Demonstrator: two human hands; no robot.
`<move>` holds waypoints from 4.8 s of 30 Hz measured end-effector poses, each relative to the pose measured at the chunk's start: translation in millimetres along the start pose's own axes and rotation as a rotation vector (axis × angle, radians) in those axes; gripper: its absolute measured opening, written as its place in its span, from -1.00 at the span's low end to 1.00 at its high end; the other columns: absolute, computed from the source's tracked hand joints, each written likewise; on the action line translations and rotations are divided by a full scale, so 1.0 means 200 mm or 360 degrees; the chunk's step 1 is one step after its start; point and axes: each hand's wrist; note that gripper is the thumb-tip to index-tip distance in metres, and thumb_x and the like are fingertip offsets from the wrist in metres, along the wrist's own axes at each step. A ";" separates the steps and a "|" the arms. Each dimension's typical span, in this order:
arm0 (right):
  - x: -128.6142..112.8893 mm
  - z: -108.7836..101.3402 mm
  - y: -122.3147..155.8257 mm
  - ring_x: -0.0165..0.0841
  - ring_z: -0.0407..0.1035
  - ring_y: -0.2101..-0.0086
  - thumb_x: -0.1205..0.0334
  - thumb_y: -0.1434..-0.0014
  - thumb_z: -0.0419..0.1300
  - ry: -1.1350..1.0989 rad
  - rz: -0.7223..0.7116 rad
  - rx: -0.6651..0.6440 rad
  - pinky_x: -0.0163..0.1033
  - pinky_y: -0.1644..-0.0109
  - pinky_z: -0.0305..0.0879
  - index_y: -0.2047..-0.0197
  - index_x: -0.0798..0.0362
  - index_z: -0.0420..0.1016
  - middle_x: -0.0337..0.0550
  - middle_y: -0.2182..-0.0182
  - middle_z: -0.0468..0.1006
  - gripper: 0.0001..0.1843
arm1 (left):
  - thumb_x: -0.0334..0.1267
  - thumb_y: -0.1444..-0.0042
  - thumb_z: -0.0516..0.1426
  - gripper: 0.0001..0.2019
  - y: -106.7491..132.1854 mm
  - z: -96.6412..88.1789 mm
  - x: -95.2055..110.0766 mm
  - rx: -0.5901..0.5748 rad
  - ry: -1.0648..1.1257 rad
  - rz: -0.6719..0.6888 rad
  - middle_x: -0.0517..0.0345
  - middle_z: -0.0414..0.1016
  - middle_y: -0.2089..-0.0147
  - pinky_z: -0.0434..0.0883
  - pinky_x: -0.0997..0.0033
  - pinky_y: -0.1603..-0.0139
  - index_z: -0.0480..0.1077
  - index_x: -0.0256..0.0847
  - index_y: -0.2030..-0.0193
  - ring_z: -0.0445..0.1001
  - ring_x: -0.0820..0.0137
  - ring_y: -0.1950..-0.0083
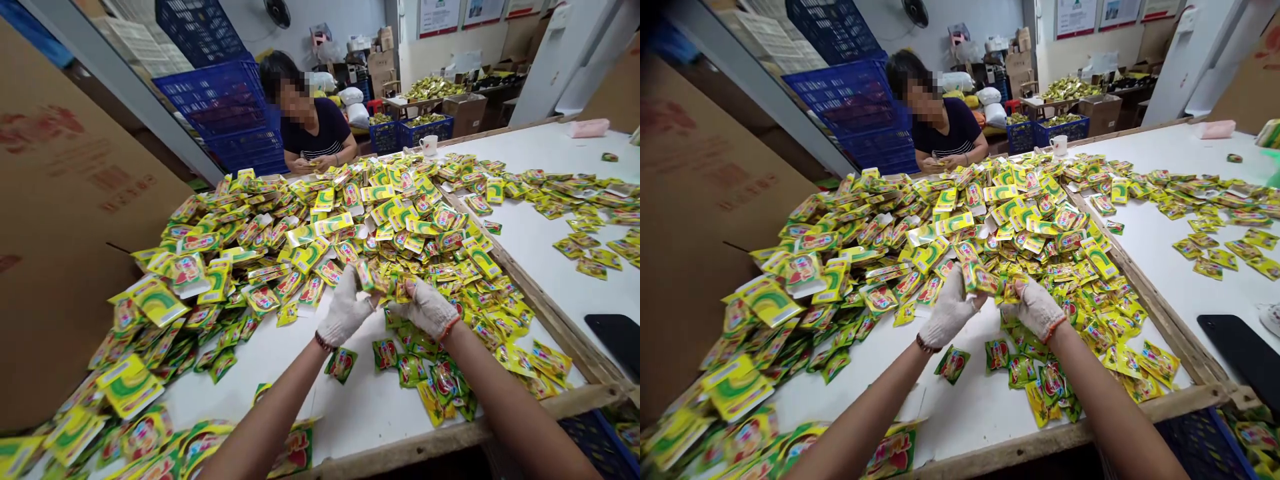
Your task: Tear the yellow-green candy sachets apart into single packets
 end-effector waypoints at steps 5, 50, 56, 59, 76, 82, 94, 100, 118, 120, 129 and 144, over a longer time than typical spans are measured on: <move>0.06 0.03 0.04 -0.27 0.46 0.27 -0.13 -0.01 0.34 0.0312 0.0125 -0.0101 -0.20 0.30 0.47 0.09 0.00 0.38 -0.10 0.21 0.55 -0.49 | -0.21 -0.02 0.17 -0.39 0.31 -0.14 -0.01 -0.0127 0.0290 -0.0045 -0.11 0.32 -0.24 0.42 0.17 -0.16 0.15 -0.19 -0.24 0.41 0.15 -0.19; 0.09 0.16 0.11 -0.33 0.41 0.39 -0.11 -0.13 0.19 0.1205 -0.0430 0.0298 -0.28 0.36 0.40 0.22 0.08 0.42 -0.14 0.38 0.53 -0.61 | -0.02 0.09 0.34 -0.14 0.50 -0.02 -0.06 0.0366 -0.1078 0.0137 -0.32 0.38 -0.17 0.35 -0.12 -0.20 0.16 -0.38 -0.31 0.37 -0.08 -0.19; 0.11 0.14 0.11 -0.32 0.37 0.43 -0.12 -0.18 0.12 0.1497 -0.0438 0.0211 -0.20 0.31 0.37 0.21 0.06 0.38 -0.17 0.42 0.49 -0.62 | -0.33 0.04 0.21 -0.48 0.52 0.05 -0.14 0.0209 -0.1112 -0.0084 -0.08 0.50 0.09 0.49 0.13 0.07 0.28 -0.32 -0.11 0.51 0.13 0.09; 0.10 0.10 0.09 -0.26 0.40 0.31 -0.04 -0.20 0.11 0.1742 -0.0578 0.0119 -0.14 0.14 0.34 0.16 0.07 0.39 -0.09 0.31 0.53 -0.66 | -0.33 0.05 0.19 -0.58 0.51 0.02 -0.14 0.0230 -0.1038 -0.0095 -0.02 0.48 0.12 0.48 0.16 0.07 0.31 -0.25 0.00 0.49 0.16 0.10; 0.14 0.12 0.13 -0.27 0.33 0.39 0.17 -0.32 0.05 0.2932 -0.1074 -0.0026 -0.22 0.29 0.09 0.28 0.09 0.44 -0.04 0.39 0.50 -0.78 | -0.36 0.07 0.18 -0.47 0.51 0.05 -0.17 0.0105 -0.0987 0.0154 -0.03 0.48 0.09 0.47 0.17 0.05 0.26 -0.27 -0.10 0.47 0.16 0.07; 0.05 0.11 0.16 -0.31 0.38 0.21 0.35 -0.27 0.06 0.2385 -0.0588 -0.0477 -0.26 0.10 0.24 0.10 0.07 0.49 -0.09 0.23 0.52 -0.79 | -0.31 0.05 0.22 -0.40 0.52 0.02 -0.21 0.0092 -0.1253 0.0225 -0.09 0.48 0.04 0.46 0.08 0.10 0.21 -0.29 -0.18 0.47 0.09 0.09; 0.04 0.11 0.15 -0.46 0.25 0.52 0.24 -0.14 0.13 0.1941 -0.0108 -0.0414 -0.36 0.44 0.17 0.47 0.10 0.51 -0.29 0.58 0.40 -0.79 | -0.28 -0.02 0.17 -0.37 0.53 0.03 -0.24 0.0131 -0.1189 0.0584 -0.14 0.47 0.03 0.46 0.12 0.12 0.13 -0.29 -0.26 0.46 0.12 0.08; 0.02 0.11 0.17 -0.46 0.33 0.64 0.31 -0.05 0.05 0.1389 0.0565 -0.0698 -0.41 0.59 0.21 0.29 0.08 0.48 -0.32 0.63 0.39 -0.80 | -0.30 0.04 0.17 -0.33 0.52 0.02 -0.19 -0.0042 -0.1270 0.0489 -0.12 0.46 0.00 0.44 0.12 0.11 0.16 -0.24 -0.27 0.46 0.11 0.06; -0.03 -0.01 -0.03 -0.40 0.37 0.46 0.04 -0.23 0.12 0.1847 -0.0122 -0.0280 -0.31 0.37 0.32 0.30 0.12 0.51 -0.18 0.45 0.49 -0.69 | -0.02 0.18 0.40 -0.35 0.71 -0.19 0.00 -0.0687 -0.1092 0.0017 -0.08 0.44 -0.12 0.43 0.05 -0.05 0.42 -0.13 -0.08 0.44 0.03 -0.07; 0.01 -0.02 -0.15 -0.33 0.39 0.28 0.22 -0.21 0.12 0.2229 -0.0479 -0.0053 -0.25 0.14 0.34 0.23 0.11 0.55 -0.12 0.32 0.49 -0.80 | -0.04 0.09 0.37 -0.44 0.66 -0.17 -0.02 -0.0619 -0.1015 0.0062 -0.08 0.44 -0.11 0.43 0.10 -0.07 0.43 -0.14 -0.06 0.45 0.08 -0.08; 0.06 0.00 -0.37 -0.42 0.31 0.41 0.36 0.11 0.34 0.2768 -0.0283 0.0118 -0.32 0.31 0.23 0.22 0.07 0.53 -0.06 0.15 0.43 -0.70 | -0.29 -0.14 0.14 -0.82 0.15 0.23 -0.12 -0.0495 -0.0919 -0.0265 -0.04 0.44 0.05 0.41 0.22 0.06 0.43 -0.21 0.11 0.47 0.19 0.05; -0.01 -0.06 0.04 -0.41 0.25 0.43 0.14 -0.09 0.19 0.1862 -0.0244 -0.0245 -0.33 0.34 0.18 0.42 0.08 0.40 -0.30 0.50 0.39 -0.82 | 0.09 -0.07 0.16 -0.58 0.26 0.16 -0.16 -0.0155 0.0883 -0.0726 0.18 0.43 0.43 0.33 0.49 0.42 0.48 -0.30 0.21 0.34 0.48 0.45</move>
Point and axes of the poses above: each hand's wrist, its own y-axis away from the middle knuckle, its own z-axis out of the palm, x = y × z
